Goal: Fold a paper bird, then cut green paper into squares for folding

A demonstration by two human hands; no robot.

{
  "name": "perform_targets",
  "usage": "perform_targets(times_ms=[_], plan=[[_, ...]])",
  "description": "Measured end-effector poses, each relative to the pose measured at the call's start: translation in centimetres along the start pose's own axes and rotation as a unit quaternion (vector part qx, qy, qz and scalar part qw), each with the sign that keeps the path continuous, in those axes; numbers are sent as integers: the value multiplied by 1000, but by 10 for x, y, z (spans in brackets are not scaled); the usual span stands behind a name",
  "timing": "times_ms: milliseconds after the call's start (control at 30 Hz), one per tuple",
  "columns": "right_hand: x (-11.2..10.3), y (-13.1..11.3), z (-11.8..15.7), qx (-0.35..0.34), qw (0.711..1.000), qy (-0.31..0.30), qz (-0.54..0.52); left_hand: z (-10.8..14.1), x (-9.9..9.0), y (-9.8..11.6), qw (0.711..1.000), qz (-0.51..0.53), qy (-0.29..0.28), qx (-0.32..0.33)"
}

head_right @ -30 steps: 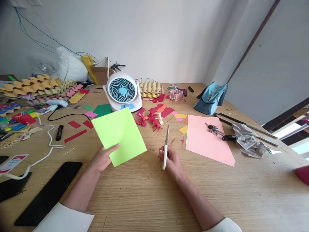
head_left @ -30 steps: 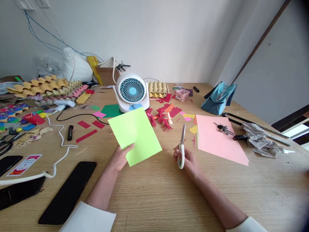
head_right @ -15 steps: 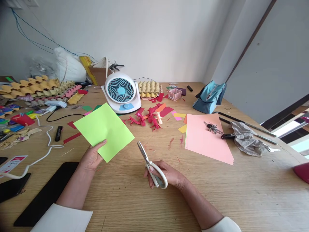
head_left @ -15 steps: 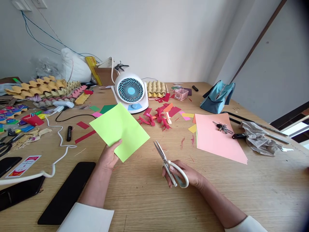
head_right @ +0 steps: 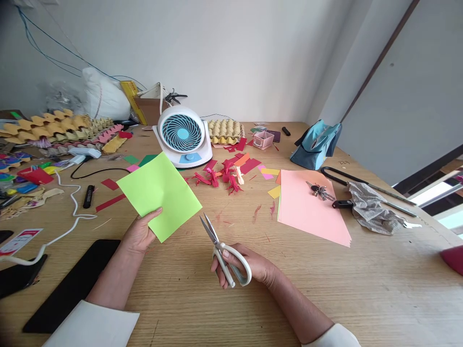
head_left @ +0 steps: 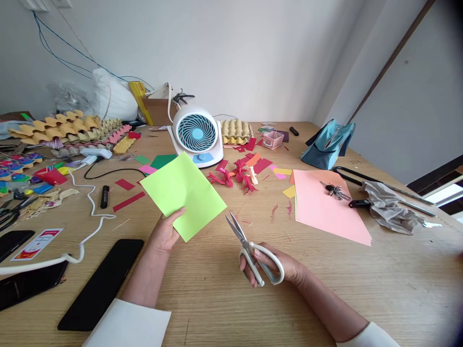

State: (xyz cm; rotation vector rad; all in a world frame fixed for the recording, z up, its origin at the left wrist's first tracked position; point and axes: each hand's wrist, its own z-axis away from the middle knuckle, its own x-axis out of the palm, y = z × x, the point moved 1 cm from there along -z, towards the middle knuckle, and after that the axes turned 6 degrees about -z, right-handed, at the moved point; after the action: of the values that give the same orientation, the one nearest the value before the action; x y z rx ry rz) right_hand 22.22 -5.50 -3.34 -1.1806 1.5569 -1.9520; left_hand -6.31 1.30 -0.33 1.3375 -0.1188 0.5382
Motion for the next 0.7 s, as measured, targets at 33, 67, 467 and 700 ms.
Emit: perform_targets(times_ms=[33,67,467,700], plan=[[-1,1,0,-1,1000,-3,-2,0,0,0,1000,-2,4,5],[-1,2,-1,-3,1000,-5,0,-1,-1,0,1000,-3,7,8],[0,0,-1,-18,999,-2,28,0,-1,-2,1000,1,-2,-2],[1,-2,-1,-19,1000,3,22,0,1,-1,1000,2,-3,-4]])
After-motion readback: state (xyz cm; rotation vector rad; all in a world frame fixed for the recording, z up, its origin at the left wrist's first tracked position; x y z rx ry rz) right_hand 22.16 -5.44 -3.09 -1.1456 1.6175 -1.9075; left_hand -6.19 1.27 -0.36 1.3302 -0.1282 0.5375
